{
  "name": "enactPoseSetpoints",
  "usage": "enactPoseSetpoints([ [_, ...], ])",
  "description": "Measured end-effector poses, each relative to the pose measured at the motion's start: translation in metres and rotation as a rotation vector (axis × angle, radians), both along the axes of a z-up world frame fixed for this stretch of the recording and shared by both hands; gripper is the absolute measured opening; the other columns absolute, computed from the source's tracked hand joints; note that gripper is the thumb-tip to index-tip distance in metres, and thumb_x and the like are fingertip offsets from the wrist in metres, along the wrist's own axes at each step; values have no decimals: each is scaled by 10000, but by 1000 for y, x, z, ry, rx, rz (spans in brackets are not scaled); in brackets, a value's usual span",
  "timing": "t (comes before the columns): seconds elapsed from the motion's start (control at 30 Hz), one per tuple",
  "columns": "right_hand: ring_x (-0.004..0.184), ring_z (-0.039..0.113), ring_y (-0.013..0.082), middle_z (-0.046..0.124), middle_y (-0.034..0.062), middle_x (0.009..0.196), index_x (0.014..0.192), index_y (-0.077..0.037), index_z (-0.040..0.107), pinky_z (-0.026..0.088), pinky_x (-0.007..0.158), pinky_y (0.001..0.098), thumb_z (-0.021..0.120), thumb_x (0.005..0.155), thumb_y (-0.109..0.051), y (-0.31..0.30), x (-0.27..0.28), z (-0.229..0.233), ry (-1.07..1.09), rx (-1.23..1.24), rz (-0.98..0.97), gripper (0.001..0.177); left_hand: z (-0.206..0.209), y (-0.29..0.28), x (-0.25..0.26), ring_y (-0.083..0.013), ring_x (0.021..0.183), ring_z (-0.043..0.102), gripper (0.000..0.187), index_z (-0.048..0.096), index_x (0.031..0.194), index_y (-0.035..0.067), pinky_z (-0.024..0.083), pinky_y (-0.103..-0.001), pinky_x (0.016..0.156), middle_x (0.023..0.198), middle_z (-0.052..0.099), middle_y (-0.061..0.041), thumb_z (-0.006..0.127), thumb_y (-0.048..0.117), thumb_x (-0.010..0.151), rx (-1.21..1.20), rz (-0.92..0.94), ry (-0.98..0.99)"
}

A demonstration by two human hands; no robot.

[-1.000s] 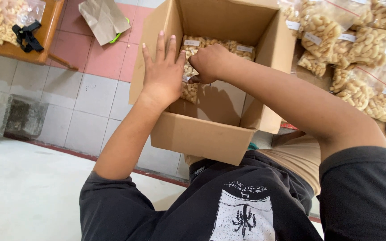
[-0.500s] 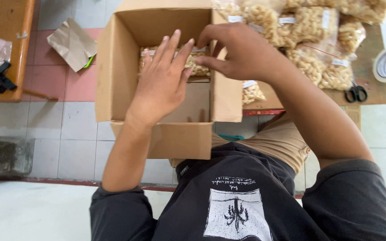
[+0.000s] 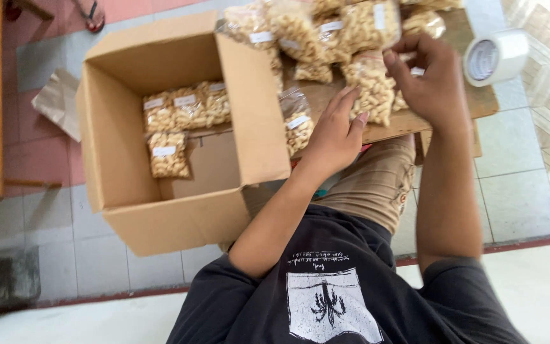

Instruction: Packing small plastic bags of snacks into a cardboard box while performing a brief visual inspection.

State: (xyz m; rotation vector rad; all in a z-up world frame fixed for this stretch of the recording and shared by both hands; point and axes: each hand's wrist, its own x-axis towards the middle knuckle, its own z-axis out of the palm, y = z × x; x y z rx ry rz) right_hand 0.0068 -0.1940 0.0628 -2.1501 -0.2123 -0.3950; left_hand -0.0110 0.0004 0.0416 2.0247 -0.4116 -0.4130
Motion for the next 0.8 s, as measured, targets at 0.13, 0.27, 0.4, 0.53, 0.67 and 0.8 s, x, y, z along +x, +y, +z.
enactPoseSetpoints([
  [0.13,884,633,198,698,73,1053,1145,-64,683,509,727,366,719,1096,-220,-21,-9,-70,174,-20,-247,168,-69,-41,28,-341,1485,400,566,416,1520,30,339,-458,1201,1605,417,-166,497,280,1018,-41,106,103],
  [0.27,955,740,354,699,202,1189,1255,-55,643,615,746,464,799,979,-217,-7,-15,-134,314,131,-357,356,-99,-55,35,-528,1427,436,626,366,1552,-2,349,-616,1186,1507,424,-325,547,200,987,-46,211,96],
  [0.4,989,712,389,645,205,1201,1368,-57,570,580,836,523,794,951,-246,18,-16,-154,257,33,-434,509,-131,-60,36,-487,1450,428,662,335,1570,-15,333,-587,1211,1514,448,-326,517,212,975,-45,239,210],
  [0.53,982,679,366,655,169,1157,1404,-76,563,547,857,505,751,993,-251,31,-18,-160,232,34,-500,484,-117,-57,32,-490,1389,498,632,428,1519,-30,374,-580,1189,1422,533,-338,540,237,958,-98,278,166],
  [0.67,970,699,364,674,190,1150,1434,-108,573,566,826,485,693,1054,-446,28,-18,-174,251,242,-454,523,-141,-53,30,-422,1264,594,526,666,1343,103,441,-509,1130,1208,629,-188,594,139,824,-188,270,-5],
  [0.8,1108,640,517,616,371,1152,1411,4,545,491,882,583,737,1035,-549,28,-17,-175,175,359,-387,696,-141,-50,17,-367,1301,560,654,729,1293,193,434,-453,1150,1251,573,-120,490,-21,723,-373,201,-99],
])
